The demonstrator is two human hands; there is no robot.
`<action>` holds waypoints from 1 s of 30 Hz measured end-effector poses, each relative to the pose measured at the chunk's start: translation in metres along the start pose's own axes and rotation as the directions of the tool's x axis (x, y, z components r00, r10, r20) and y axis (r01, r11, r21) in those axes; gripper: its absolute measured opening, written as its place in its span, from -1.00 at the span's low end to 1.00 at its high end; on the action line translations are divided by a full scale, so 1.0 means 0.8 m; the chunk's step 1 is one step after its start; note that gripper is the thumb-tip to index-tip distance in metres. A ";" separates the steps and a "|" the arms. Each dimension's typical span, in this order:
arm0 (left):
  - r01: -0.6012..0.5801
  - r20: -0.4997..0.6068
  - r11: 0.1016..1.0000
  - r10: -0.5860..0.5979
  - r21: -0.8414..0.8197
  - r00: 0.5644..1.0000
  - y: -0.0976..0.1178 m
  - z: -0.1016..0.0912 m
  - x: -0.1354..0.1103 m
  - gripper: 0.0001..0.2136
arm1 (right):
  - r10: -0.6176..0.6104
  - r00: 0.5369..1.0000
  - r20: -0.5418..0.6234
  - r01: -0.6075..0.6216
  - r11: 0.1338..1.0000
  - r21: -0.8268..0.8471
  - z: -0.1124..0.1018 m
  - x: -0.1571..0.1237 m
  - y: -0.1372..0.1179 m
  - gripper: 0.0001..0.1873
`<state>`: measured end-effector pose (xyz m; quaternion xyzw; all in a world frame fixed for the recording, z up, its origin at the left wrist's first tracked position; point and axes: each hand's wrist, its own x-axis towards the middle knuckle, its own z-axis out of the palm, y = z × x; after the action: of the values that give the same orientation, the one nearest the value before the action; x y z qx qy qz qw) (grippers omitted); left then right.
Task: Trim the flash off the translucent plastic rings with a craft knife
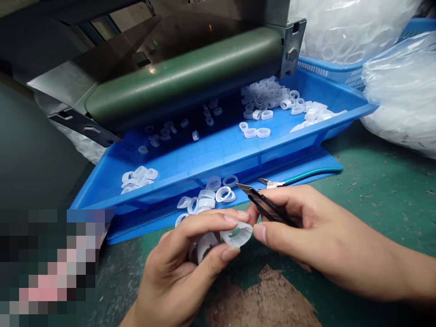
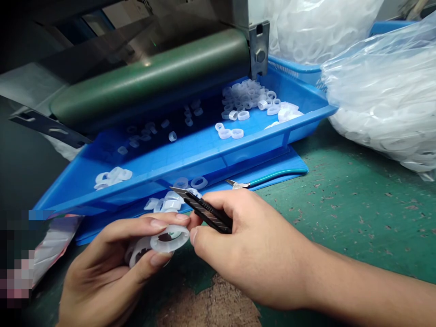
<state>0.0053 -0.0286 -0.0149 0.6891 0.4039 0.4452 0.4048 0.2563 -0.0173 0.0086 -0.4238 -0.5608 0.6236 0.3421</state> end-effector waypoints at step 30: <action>0.183 -0.182 0.983 -0.182 -0.015 0.966 0.010 0.011 0.001 -0.77 | -0.230 0.954 0.191 0.294 0.607 -0.738 -0.016 -0.014 0.011 -0.74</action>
<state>0.0155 -0.0328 -0.0097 0.6058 0.5013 0.4668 0.4046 0.2729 -0.0237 0.0017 -0.4167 -0.8383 0.2899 0.1988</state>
